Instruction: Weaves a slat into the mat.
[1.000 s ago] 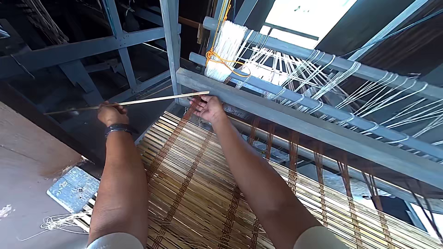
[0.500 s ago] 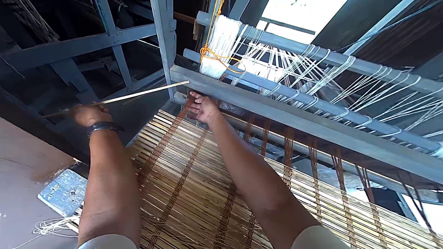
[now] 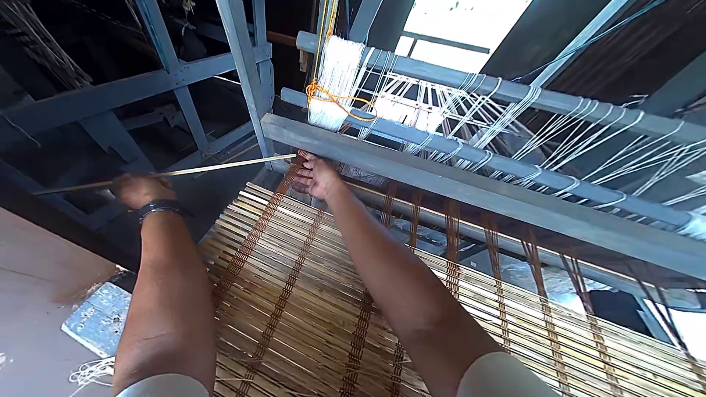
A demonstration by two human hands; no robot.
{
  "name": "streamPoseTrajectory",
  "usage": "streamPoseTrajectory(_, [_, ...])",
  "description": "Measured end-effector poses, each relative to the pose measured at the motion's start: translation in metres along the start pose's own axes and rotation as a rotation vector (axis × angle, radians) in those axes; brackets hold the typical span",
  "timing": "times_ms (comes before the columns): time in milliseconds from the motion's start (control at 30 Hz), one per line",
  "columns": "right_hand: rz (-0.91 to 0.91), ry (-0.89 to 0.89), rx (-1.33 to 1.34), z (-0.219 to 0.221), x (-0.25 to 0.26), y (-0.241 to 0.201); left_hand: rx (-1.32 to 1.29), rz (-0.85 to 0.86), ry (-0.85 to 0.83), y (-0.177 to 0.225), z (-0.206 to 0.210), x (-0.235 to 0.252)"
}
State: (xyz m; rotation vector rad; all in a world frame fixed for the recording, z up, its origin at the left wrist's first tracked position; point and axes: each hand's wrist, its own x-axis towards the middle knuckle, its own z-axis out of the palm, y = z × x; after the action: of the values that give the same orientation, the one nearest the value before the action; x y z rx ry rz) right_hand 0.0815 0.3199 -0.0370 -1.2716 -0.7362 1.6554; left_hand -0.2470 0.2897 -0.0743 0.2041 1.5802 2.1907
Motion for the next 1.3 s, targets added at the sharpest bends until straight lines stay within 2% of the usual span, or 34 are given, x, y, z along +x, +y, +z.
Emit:
streamPoseTrajectory(267, [0.012,0.009,0.048,-0.002,0.001,-0.001,0.003,-0.033,-0.045,-0.003,0.015,-0.003])
streamPoseTrajectory(400, [-0.010,0.074,0.049,0.002,-0.007,-0.005,0.028,-0.054,-0.109,-0.002,0.025,-0.010])
streamPoseTrajectory(567, [-0.146,0.159,-0.235,-0.003,-0.051,-0.013,0.059,-0.091,-0.226,-0.003,0.039,-0.016])
streamPoseTrajectory(667, [-0.291,0.113,-0.392,-0.033,-0.095,-0.022,0.077,-0.111,-0.280,-0.006,0.049,-0.016])
streamPoseTrajectory(733, [-0.303,0.133,-0.413,-0.058,-0.114,-0.026,0.098,-0.117,-0.292,-0.007,0.055,-0.016])
streamPoseTrajectory(900, [-0.139,0.200,-0.249,-0.096,-0.102,-0.020,0.107,-0.153,-0.320,-0.008,0.063,-0.022])
streamPoseTrajectory(1300, [-0.035,0.154,0.138,-0.077,-0.054,-0.008,0.067,-0.151,-0.365,-0.022,0.067,-0.023])
